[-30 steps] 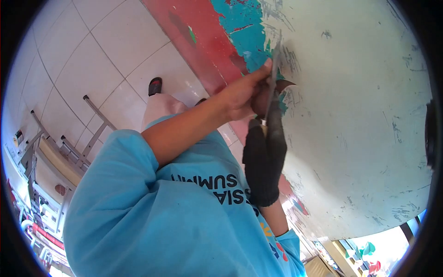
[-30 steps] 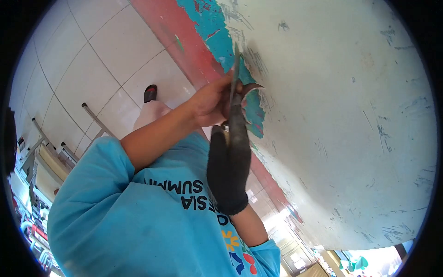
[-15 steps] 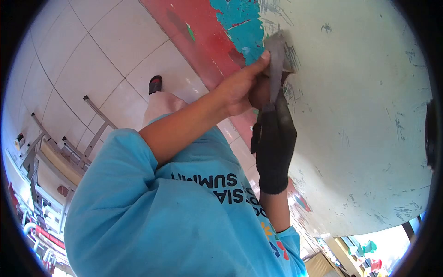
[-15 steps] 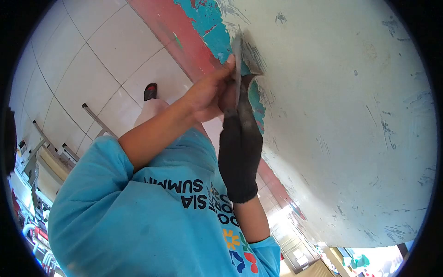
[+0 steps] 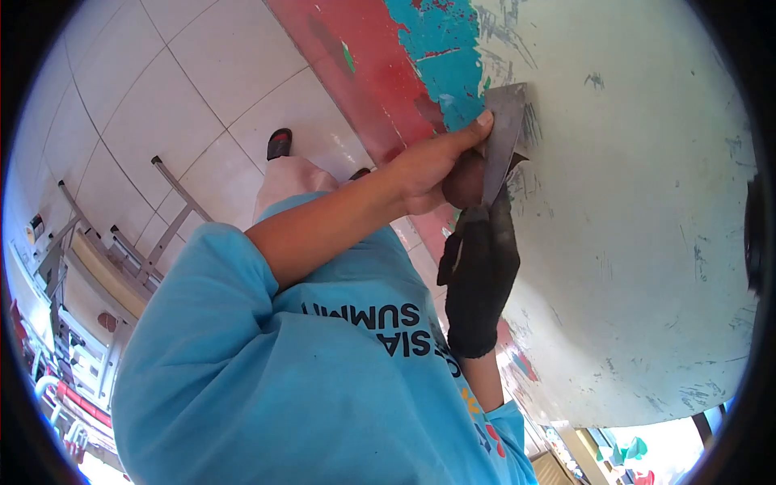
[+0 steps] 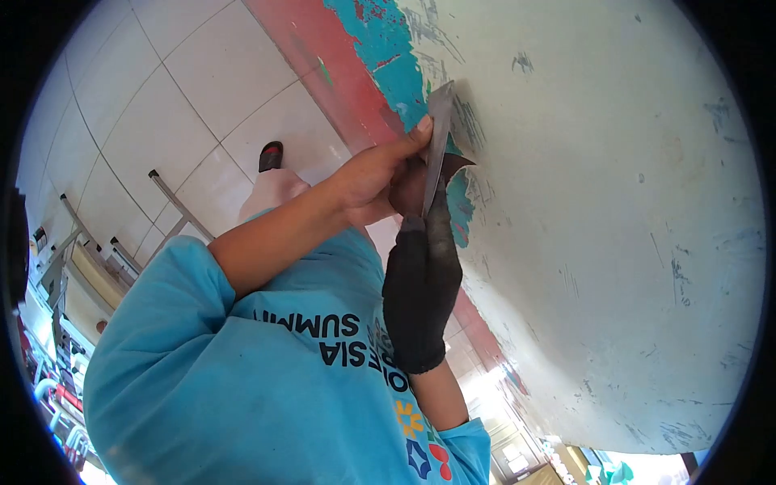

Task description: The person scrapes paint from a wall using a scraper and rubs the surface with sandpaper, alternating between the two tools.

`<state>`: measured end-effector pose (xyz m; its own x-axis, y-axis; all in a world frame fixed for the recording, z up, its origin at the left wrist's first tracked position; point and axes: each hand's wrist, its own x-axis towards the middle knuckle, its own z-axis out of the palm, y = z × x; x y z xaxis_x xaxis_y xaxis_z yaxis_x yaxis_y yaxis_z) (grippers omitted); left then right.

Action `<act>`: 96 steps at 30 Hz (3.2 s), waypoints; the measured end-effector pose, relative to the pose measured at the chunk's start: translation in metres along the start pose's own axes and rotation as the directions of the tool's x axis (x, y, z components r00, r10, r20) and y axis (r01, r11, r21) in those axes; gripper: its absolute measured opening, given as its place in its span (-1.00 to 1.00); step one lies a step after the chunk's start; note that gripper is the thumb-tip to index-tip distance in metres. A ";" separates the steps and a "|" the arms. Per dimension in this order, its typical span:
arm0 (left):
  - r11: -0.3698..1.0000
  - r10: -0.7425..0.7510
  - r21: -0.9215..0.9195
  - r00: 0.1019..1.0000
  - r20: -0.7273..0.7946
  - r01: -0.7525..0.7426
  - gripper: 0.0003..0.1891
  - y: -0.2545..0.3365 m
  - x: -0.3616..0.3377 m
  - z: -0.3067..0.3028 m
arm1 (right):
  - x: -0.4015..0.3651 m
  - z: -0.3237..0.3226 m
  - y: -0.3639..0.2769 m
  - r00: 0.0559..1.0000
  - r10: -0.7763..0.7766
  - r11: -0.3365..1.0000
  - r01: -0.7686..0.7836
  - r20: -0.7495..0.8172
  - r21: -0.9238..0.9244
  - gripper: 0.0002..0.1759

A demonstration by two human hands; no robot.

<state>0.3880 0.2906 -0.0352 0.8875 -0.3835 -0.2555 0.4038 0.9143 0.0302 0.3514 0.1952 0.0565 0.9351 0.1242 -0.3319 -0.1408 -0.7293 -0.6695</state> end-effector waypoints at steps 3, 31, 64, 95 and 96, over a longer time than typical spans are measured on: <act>1.000 0.002 -0.007 1.000 -0.001 -0.002 -0.52 -0.002 0.001 0.003 | -0.003 -0.008 -0.016 0.990 0.122 0.987 -0.128 0.075 0.094 -0.59; 0.997 0.079 0.020 0.997 0.018 -0.080 -0.52 -0.001 0.003 -0.002 | 0.003 -0.005 0.003 0.997 0.017 1.000 -0.017 0.069 0.008 -0.67; 0.982 0.146 0.124 0.989 0.002 -0.145 -0.52 0.000 0.014 -0.005 | 0.007 0.007 0.009 0.999 0.015 0.937 -0.032 0.052 0.347 -0.77; 0.938 0.224 0.301 0.964 -0.145 -0.173 -0.46 -0.003 0.016 -0.013 | 0.002 0.014 0.009 1.000 -0.020 0.903 0.023 -0.012 0.428 -0.75; 0.919 0.247 0.351 0.954 -0.167 -0.177 -0.44 0.000 0.015 -0.009 | 0.008 0.016 0.009 0.999 -0.034 0.901 0.038 -0.016 0.433 -0.75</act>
<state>0.3994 0.2859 -0.0478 0.9099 -0.1182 -0.3977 0.2923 0.8629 0.4123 0.3522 0.2009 0.0371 0.9446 0.1380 -0.2979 -0.2322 -0.3610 -0.9032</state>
